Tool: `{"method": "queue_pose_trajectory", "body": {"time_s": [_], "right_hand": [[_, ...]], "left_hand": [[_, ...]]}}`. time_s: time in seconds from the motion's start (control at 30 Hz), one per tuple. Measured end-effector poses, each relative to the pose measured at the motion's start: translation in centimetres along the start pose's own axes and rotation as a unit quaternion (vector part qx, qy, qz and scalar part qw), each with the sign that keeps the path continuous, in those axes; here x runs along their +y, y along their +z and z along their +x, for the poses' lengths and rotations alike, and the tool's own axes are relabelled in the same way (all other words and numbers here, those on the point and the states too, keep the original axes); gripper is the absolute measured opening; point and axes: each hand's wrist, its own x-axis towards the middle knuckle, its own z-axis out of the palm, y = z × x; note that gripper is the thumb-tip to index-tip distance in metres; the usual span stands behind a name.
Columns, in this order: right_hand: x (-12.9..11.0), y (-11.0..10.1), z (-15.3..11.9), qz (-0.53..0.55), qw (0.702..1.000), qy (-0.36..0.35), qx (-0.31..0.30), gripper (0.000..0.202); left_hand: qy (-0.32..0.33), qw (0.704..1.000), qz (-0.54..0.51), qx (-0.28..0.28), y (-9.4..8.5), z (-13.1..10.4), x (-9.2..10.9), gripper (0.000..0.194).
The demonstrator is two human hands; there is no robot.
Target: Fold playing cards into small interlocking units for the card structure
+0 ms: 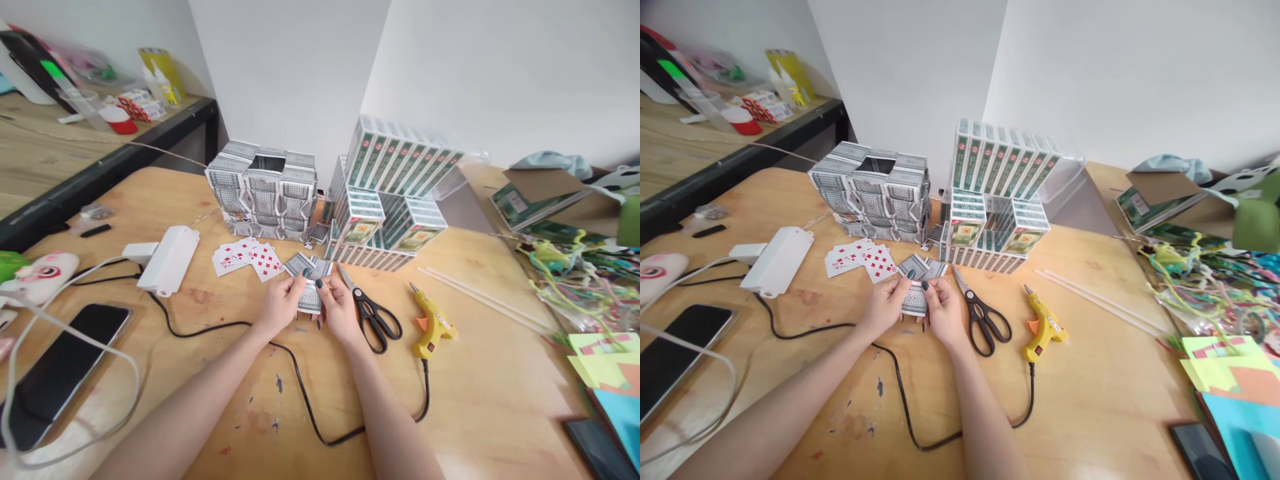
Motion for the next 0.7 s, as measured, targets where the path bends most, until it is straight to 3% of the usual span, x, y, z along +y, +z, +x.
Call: {"method": "queue_pose_trajectory", "body": {"time_s": [0.1, 0.2, 0.3, 0.4, 0.53, 0.7], "right_hand": [[0.1, -0.2, 0.2, -0.001, 0.999, -0.016, 0.032, 0.030], [0.4, -0.5, 0.6, 0.006, 0.994, -0.039, 0.103, 0.030], [0.9, -0.7, 1.0, 0.004, 0.988, -0.052, 0.148, 0.029], [1.3, -0.5, 1.1, -0.012, 0.988, -0.053, 0.147, 0.042], [1.4, -0.4, 0.8, -0.023, 0.987, -0.053, 0.151, 0.052], [1.4, -0.5, 0.8, -0.044, 0.983, -0.063, 0.166, 0.036]], "left_hand": [[0.040, 0.998, 0.031, 0.022, -0.2, -0.2, -0.3, 0.045], [0.076, 0.992, 0.091, 0.040, -0.6, -0.1, -0.6, 0.038], [0.159, 0.964, 0.195, 0.085, -1.1, 0.2, -0.6, 0.018], [0.217, 0.926, 0.277, 0.137, -1.4, 0.5, -0.5, 0.031], [0.193, 0.897, 0.373, 0.141, -1.5, 0.7, -0.9, 0.058], [0.113, 0.864, 0.468, 0.144, -1.6, 1.0, -2.2, 0.060]]}}
